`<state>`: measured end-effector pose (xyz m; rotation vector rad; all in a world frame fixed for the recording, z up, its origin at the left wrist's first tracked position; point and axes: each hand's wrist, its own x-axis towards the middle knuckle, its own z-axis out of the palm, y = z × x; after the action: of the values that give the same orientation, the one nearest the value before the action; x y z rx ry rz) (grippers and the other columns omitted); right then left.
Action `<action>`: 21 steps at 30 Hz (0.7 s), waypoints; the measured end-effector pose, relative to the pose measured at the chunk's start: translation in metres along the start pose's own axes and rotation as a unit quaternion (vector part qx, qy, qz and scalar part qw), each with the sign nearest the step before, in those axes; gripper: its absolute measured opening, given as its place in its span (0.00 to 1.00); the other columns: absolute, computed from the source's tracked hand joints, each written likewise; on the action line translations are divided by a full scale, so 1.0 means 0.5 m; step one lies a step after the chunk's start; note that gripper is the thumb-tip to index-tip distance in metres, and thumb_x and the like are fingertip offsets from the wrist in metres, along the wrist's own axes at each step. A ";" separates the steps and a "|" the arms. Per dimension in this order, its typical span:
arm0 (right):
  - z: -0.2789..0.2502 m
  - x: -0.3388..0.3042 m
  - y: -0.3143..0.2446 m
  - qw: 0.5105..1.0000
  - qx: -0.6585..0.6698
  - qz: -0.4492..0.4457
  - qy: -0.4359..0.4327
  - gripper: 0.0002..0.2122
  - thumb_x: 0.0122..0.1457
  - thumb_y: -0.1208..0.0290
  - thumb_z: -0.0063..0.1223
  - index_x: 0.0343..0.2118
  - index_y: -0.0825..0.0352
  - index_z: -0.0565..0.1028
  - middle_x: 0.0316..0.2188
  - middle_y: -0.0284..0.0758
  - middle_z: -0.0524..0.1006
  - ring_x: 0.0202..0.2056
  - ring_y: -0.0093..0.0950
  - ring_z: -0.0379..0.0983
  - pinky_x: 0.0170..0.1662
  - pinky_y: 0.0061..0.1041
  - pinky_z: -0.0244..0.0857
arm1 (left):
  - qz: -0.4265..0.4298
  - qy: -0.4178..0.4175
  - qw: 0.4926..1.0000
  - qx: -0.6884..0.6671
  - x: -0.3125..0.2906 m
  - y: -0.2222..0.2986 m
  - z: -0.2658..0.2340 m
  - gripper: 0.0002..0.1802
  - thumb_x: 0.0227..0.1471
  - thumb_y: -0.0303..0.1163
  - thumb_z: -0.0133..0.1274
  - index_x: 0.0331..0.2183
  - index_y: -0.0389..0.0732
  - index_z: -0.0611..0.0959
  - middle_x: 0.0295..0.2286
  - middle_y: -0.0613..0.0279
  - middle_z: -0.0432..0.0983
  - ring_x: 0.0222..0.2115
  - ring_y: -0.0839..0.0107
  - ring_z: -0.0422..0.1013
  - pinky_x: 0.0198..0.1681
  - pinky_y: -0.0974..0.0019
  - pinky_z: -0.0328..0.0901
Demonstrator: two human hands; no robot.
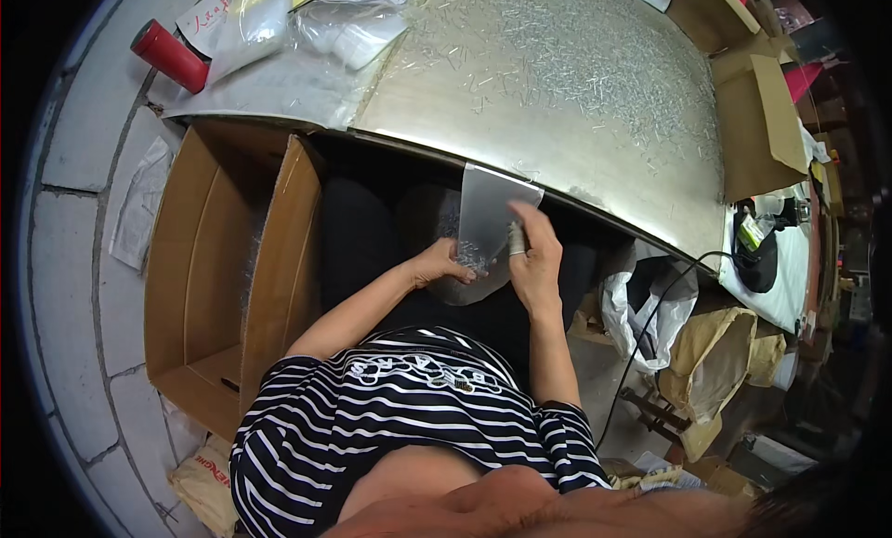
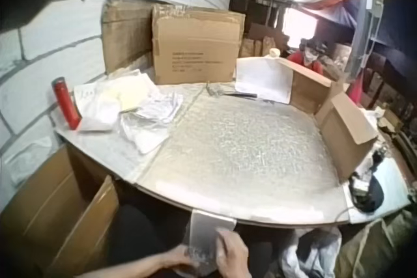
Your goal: Placing small metal parts into plastic bags at a workbench.
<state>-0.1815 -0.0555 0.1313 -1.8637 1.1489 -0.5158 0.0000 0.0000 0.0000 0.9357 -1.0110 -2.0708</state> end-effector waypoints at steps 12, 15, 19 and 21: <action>-0.030 0.140 -0.089 0.955 -0.140 -0.196 0.173 0.20 0.53 0.84 0.47 0.51 0.67 0.71 0.55 0.42 0.69 0.60 0.42 0.61 0.61 0.41 0.56 | -0.005 0.101 0.995 -0.016 -0.014 -0.029 -0.005 0.22 0.40 0.17 0.61 0.42 0.33 0.80 0.36 0.64 0.79 0.35 0.73 0.74 0.43 0.70 0.68; -0.019 0.284 -0.114 0.929 -0.204 -0.219 0.219 0.20 0.55 0.80 0.47 0.53 0.64 0.70 0.57 0.42 0.67 0.60 0.44 0.59 0.60 0.41 0.57 | -0.011 0.125 0.992 0.003 -0.009 -0.022 0.013 0.24 0.37 0.16 0.63 0.42 0.33 0.81 0.35 0.64 0.79 0.35 0.73 0.73 0.43 0.69 0.68; 0.018 0.341 -0.062 0.903 -0.371 -0.174 0.131 0.22 0.53 0.78 0.48 0.53 0.68 0.68 0.59 0.44 0.64 0.61 0.45 0.57 0.60 0.38 0.57 | 0.000 0.148 0.988 0.041 -0.012 -0.041 0.009 0.19 0.35 0.16 0.63 0.35 0.33 0.83 0.30 0.65 0.79 0.32 0.76 0.72 0.39 0.71 0.67; 0.044 0.292 -0.044 0.917 -0.329 -0.184 0.132 0.23 0.50 0.80 0.48 0.52 0.72 0.67 0.58 0.45 0.65 0.61 0.45 0.58 0.60 0.37 0.57 | -0.001 0.153 0.983 0.100 -0.011 -0.076 -0.020 0.14 0.33 0.15 0.63 0.29 0.34 0.81 0.25 0.69 0.75 0.28 0.78 0.69 0.34 0.72 0.65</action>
<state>-0.0832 -0.1676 0.1248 -2.6944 1.2470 -0.6577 0.0021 0.0194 -0.0348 1.3106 -1.0624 -1.7780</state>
